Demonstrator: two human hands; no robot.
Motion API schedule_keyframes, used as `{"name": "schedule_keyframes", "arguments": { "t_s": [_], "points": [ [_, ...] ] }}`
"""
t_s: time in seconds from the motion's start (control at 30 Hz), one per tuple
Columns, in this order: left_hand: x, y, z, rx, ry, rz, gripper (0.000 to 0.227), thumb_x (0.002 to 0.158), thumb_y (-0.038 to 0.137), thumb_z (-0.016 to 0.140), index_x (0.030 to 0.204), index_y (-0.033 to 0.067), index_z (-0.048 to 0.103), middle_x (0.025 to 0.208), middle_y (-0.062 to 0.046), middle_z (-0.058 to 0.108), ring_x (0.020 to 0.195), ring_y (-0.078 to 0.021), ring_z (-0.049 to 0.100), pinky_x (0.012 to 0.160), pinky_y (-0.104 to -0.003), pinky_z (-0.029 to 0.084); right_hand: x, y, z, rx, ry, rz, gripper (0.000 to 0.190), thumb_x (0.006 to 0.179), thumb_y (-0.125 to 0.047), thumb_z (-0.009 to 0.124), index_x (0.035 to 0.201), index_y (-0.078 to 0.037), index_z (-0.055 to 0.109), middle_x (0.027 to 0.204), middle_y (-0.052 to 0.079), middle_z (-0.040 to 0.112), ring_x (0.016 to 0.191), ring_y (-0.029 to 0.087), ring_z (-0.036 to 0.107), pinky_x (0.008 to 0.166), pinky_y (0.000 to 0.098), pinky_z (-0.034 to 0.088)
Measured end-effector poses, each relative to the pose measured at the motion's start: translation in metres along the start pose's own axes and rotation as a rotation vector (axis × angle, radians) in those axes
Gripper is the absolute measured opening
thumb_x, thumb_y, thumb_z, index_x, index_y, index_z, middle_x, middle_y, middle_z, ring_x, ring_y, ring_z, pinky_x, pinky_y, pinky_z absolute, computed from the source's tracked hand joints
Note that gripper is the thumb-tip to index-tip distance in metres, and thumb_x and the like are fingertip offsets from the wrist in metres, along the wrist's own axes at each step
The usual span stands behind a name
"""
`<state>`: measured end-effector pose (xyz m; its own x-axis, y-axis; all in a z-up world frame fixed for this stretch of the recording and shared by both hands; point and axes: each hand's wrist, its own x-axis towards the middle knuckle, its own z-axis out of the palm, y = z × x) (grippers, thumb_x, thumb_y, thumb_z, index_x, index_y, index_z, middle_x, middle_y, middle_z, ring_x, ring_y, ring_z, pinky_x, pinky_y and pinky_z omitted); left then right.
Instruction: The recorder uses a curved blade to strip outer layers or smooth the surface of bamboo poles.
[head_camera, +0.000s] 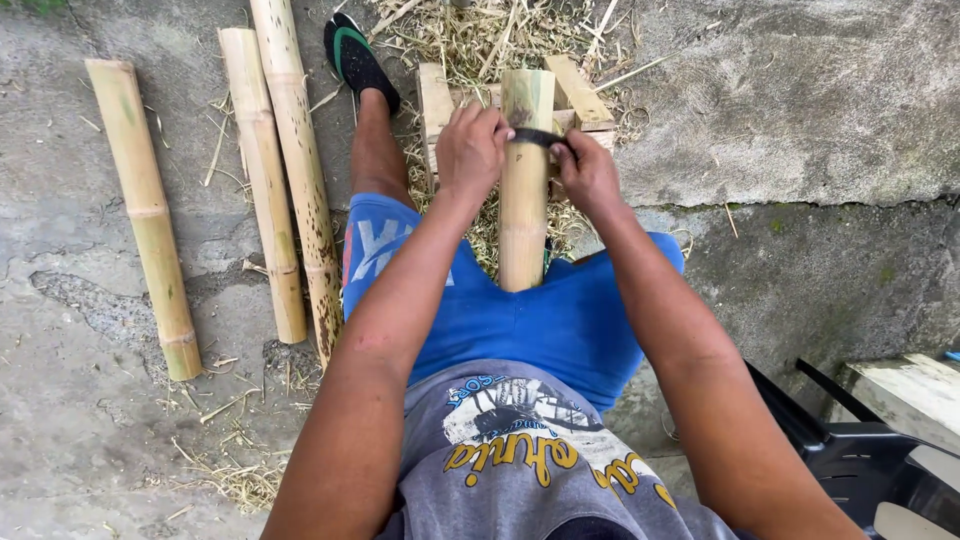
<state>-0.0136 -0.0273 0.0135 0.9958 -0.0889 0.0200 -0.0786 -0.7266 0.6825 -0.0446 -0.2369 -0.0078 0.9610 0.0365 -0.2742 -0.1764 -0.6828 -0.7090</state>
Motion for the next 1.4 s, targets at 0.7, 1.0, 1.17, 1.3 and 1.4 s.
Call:
{"name": "schedule_keyframes", "arguments": {
  "t_s": [0.7,1.0,1.17,1.3,1.4],
  "points": [
    [0.053,-0.038,0.044,-0.004,0.021,-0.169,0.019,0.089,0.029,0.077,0.085,0.0144,0.065,0.089,0.003,0.063,0.082,-0.0139,0.058,0.070,-0.031,0.051,0.066,-0.026,-0.022,-0.235,-0.016,-0.027,0.028,0.107,-0.031,0.064,0.092,-0.007,0.061,0.085,0.011,0.063,0.071,0.024,0.058,0.062,0.0444,0.045],
    [0.006,-0.020,0.019,-0.008,-0.010,-0.162,0.019,0.089,0.026,0.077,0.087,0.0125,0.065,0.089,0.000,0.062,0.084,-0.0180,0.059,0.070,-0.036,0.050,0.027,-0.021,-0.013,-0.158,-0.042,-0.058,0.027,0.105,-0.028,0.066,0.092,-0.005,0.061,0.086,0.013,0.063,0.072,0.027,0.061,0.064,0.0448,0.047],
    [-0.027,-0.008,0.004,-0.040,0.018,-0.063,0.016,0.087,0.018,0.079,0.088,0.0107,0.066,0.091,-0.004,0.062,0.088,-0.0261,0.061,0.076,-0.043,0.050,-0.008,-0.001,-0.002,-0.070,-0.064,-0.045,0.026,0.104,-0.023,0.065,0.091,-0.002,0.057,0.083,0.017,0.059,0.069,0.032,0.059,0.064,0.0456,0.046],
    [-0.039,0.008,-0.001,-0.004,-0.034,-0.046,0.017,0.084,0.018,0.081,0.087,0.0102,0.066,0.091,-0.006,0.061,0.089,-0.0280,0.061,0.076,-0.045,0.050,-0.034,0.009,0.002,-0.022,-0.040,-0.048,0.028,0.105,-0.021,0.065,0.090,0.000,0.055,0.080,0.020,0.058,0.068,0.034,0.054,0.065,0.0459,0.045],
    [-0.039,0.012,-0.002,0.027,-0.067,-0.068,0.018,0.084,0.019,0.081,0.087,0.0092,0.066,0.091,-0.006,0.061,0.089,-0.0280,0.061,0.076,-0.045,0.049,-0.038,0.005,0.000,0.003,-0.042,-0.009,0.026,0.104,-0.022,0.065,0.091,0.000,0.056,0.079,0.020,0.058,0.067,0.033,0.054,0.064,0.0455,0.045]
  ]
}}
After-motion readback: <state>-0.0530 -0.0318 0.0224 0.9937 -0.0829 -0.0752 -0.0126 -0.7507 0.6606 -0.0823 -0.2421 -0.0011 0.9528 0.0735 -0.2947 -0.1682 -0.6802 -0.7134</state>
